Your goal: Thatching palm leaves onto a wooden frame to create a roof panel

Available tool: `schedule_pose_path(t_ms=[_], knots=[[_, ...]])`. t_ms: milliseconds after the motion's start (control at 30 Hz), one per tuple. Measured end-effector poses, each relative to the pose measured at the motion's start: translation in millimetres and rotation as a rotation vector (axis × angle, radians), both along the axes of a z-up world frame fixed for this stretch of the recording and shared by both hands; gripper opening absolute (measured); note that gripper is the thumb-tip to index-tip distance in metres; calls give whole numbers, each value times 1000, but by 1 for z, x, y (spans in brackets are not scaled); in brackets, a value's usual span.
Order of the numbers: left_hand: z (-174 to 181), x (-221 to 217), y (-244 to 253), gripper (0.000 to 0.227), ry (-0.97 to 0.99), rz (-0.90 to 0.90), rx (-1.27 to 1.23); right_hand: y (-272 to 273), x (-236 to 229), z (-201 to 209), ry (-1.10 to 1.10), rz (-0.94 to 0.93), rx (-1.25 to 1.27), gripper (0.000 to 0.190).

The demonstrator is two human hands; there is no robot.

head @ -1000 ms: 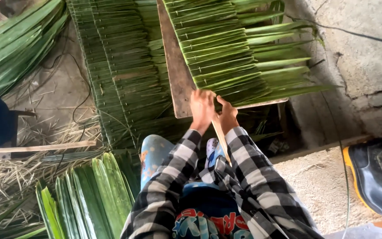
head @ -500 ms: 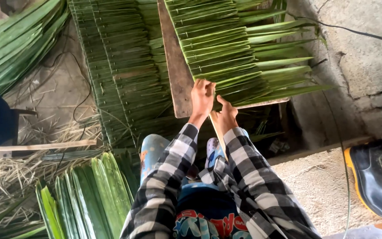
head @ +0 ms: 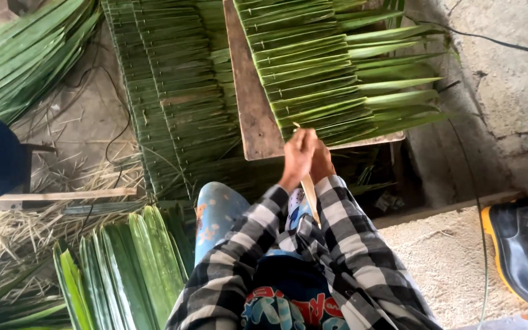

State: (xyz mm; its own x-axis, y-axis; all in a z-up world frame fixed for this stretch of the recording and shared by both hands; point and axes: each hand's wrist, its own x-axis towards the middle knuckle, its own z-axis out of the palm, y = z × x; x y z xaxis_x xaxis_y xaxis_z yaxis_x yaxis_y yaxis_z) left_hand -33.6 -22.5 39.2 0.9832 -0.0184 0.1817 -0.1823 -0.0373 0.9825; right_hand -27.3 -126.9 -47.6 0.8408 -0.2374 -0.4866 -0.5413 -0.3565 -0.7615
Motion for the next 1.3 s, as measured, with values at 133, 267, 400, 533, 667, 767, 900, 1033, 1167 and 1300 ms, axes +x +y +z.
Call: schedule_pose_path(t_ms=[133, 267, 400, 533, 667, 767, 900, 1033, 1167, 1300], knots=[[16, -42, -12, 10, 13, 128, 145, -3, 15, -42, 2, -144, 111, 57], [3, -59, -20, 10, 117, 125, 45, -8, 29, -86, 7, -370, 268, 63], [24, -70, -24, 11, 71, 149, 18, -12, 37, -121, 53, -453, 266, 61], [30, -74, -23, 10, 102, 175, 73, 1, 16, -38, 78, -426, 314, 63], [30, -73, -22, 6, 77, 157, 97, 2, 3, 21, 96, -404, 380, 66], [25, -74, -23, 6, 76, 146, 88, -1, -7, 51, 113, -388, 427, 67], [32, -71, -21, 7, -8, 93, 68, -2, -17, 81, 130, -352, 488, 70], [42, -67, -11, 7, -83, -14, 79, -7, -28, 99, 150, -309, 537, 73], [61, -73, 5, 20, -279, -91, 104, -5, -41, 114, 180, -257, 583, 75], [60, -89, 35, 57, -364, 34, 148, 3, -47, 129, 201, -206, 636, 78]])
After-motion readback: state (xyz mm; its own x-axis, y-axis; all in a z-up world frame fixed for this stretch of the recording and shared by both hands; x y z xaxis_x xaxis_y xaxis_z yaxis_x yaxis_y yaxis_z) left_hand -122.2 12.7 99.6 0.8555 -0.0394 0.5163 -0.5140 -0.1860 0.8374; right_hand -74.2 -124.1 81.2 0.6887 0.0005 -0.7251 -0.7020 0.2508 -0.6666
